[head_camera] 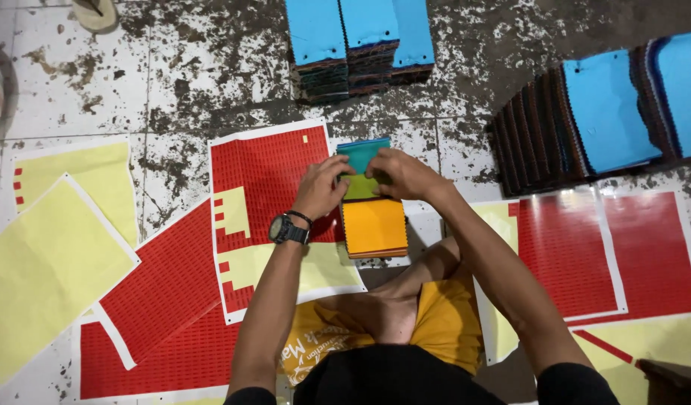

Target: The person sits on the floor and stacks small, colorful paper pieces by hand. They pick up individual pieces from a larger red sheet and place them onto a growing stack, organizing them by color.

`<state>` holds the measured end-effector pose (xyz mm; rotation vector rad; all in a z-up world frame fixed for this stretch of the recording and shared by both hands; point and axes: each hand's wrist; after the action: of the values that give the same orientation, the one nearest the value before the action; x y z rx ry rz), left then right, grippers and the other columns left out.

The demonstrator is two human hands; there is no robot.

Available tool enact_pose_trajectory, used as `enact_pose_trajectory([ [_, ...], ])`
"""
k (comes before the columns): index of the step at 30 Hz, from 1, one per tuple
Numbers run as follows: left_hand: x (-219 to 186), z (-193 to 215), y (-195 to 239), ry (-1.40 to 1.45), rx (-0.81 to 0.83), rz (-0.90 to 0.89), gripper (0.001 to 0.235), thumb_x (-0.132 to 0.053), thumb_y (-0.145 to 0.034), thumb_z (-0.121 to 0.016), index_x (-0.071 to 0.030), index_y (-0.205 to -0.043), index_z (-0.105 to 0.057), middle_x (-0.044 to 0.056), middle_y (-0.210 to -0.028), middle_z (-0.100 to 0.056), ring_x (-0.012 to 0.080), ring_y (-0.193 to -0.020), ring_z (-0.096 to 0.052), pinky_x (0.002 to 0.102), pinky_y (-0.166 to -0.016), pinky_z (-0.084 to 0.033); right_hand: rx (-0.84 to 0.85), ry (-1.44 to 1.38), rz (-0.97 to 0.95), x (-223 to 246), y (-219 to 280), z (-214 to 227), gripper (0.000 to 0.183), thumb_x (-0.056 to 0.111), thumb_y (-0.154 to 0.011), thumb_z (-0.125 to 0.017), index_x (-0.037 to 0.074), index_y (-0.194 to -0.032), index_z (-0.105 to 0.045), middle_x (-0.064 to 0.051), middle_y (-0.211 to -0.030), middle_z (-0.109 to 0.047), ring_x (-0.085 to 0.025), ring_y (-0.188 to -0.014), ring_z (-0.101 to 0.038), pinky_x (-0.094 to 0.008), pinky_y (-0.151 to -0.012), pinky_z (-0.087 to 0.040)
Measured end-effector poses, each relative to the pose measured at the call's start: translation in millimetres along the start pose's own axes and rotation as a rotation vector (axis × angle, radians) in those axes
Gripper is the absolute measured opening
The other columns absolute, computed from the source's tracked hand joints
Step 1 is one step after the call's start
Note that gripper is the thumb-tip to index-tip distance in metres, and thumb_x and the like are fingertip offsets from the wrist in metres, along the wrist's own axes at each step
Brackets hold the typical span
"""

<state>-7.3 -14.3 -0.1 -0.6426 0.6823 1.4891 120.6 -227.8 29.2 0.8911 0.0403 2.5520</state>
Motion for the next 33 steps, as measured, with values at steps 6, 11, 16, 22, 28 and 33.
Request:
enact_pose_trajectory([
  [6,-25,7,8,0.100,-0.109,0.027,0.028,-0.014,-0.100,-0.056,-0.015,-0.127,-0.065,0.014,-0.141,-0.058,0.0418,-0.123,-0.057,0.050,-0.103,-0.046,-0.428,-0.269,0.022,10,17,-1,0.030,0.028,-0.090,-0.082,0.011,-0.112,-0.071,-0.013,-0.107,-0.061,-0.039,-0.103,-0.066,-0.046,-0.084,-0.057],
  [11,-23,-38,21,0.593,-0.360,0.294,0.050,-0.022,-0.105,-0.047,-0.005,-0.151,-0.037,0.025,-0.154,-0.033,0.0463,-0.143,-0.032,0.056,-0.118,-0.031,-0.574,-0.620,-0.374,42,39,-20,0.057,0.043,-0.107,-0.052,0.008,-0.150,-0.037,-0.023,-0.146,-0.034,-0.044,-0.133,-0.041,-0.055,-0.108,-0.039],
  [16,-13,-65,16,0.895,-0.255,0.380,0.065,-0.031,-0.110,-0.032,0.006,-0.160,-0.013,0.032,-0.166,-0.003,0.0499,-0.152,-0.004,0.059,-0.127,-0.006,-0.384,-1.038,-0.485,69,42,-23,0.085,0.057,-0.108,-0.025,0.002,-0.163,0.008,-0.031,-0.168,0.009,-0.053,-0.153,0.004,-0.064,-0.123,-0.003],
  [22,61,-106,6,0.973,-0.321,0.321,0.066,-0.030,-0.108,-0.049,-0.009,-0.163,-0.019,0.017,-0.170,-0.012,0.0386,-0.156,-0.010,0.054,-0.129,-0.007,-0.416,-1.247,-0.428,99,48,-6,0.077,0.053,-0.109,-0.027,0.010,-0.165,0.004,-0.024,-0.170,0.009,-0.047,-0.155,0.010,-0.062,-0.124,0.005],
  [28,35,-89,4,0.894,-0.309,0.354,0.065,-0.034,-0.111,-0.041,-0.010,-0.165,-0.013,0.017,-0.170,-0.006,0.0365,-0.157,-0.005,0.053,-0.129,-0.003,-0.535,-1.410,-0.322,86,52,-14,0.098,0.063,-0.096,-0.049,0.013,-0.166,0.000,-0.029,-0.169,0.007,-0.050,-0.154,0.011,-0.065,-0.122,0.006],
  [33,-6,-65,8,0.941,-0.266,0.437,0.072,-0.039,-0.109,-0.041,-0.005,-0.163,-0.009,0.019,-0.170,0.000,0.0384,-0.156,0.000,0.052,-0.128,0.002,-0.342,-1.145,-0.028,20,50,-58,0.154,0.025,-0.063,-0.101,0.024,-0.166,0.014,-0.025,-0.168,0.022,-0.044,-0.151,0.027,-0.061,-0.117,0.017],
])
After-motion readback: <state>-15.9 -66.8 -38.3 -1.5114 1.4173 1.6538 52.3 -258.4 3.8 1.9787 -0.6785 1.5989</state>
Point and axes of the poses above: each hand's wrist, its own y-axis away from the middle knuckle, its own z-axis out of the back of the hand, x = y × z
